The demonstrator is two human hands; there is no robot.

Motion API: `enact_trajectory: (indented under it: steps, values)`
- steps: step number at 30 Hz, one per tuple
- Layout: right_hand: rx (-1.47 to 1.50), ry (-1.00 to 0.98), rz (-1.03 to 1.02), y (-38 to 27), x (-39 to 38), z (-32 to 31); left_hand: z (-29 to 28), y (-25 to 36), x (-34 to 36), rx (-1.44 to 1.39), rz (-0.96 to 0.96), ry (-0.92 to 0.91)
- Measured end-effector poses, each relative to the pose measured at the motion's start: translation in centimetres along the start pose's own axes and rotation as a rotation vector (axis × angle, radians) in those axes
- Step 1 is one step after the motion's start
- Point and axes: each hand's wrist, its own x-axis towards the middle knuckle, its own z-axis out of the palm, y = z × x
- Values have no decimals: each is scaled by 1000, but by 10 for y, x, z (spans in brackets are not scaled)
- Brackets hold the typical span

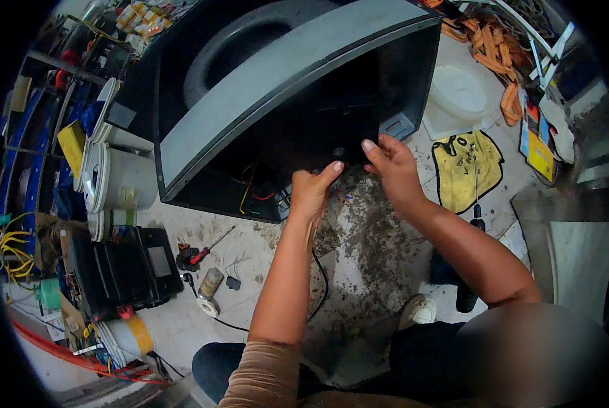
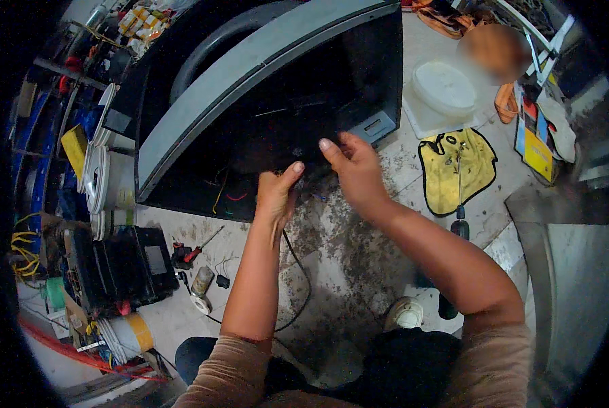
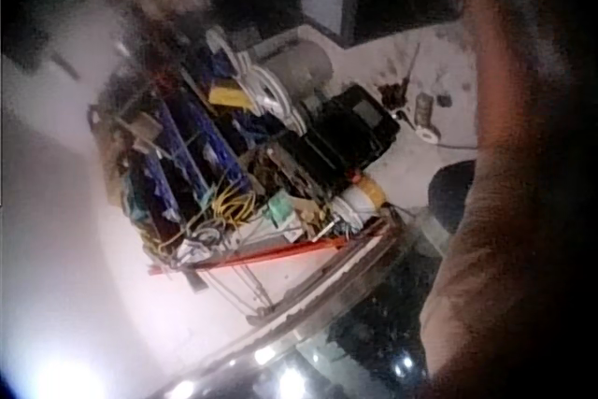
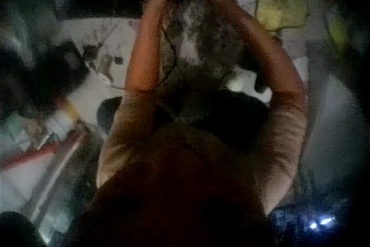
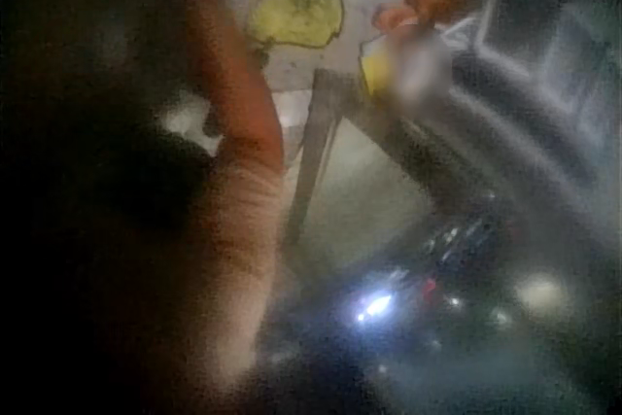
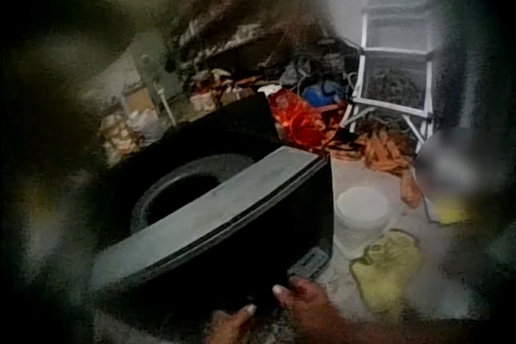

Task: The person disassembles a small appliance, removes a circuit board, and uses a power drill to remove screws. They then reassemble the appliance by reconnecting wires and securing components.

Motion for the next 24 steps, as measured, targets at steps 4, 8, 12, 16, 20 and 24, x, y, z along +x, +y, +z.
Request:
enact_trajectory:
  steps: [4,8,12,16,20,24]
  values:
    - [14,104,-179,2,4,0,-7,5,-30,372,23,188]
    - [-11,25,-108,-2,6,0,-8,14,-55,587,327,255]
    - [80,55,-73,-6,5,2,3,41,-67,824,835,320]
    - [79,38,-72,-2,6,2,27,66,-56,1302,1137,363]
    - [174,39,-23,6,6,1,68,55,-16,1464,1229,178]
    - [147,-69,-55,6,9,-8,65,32,-7,1402,1295,-121]
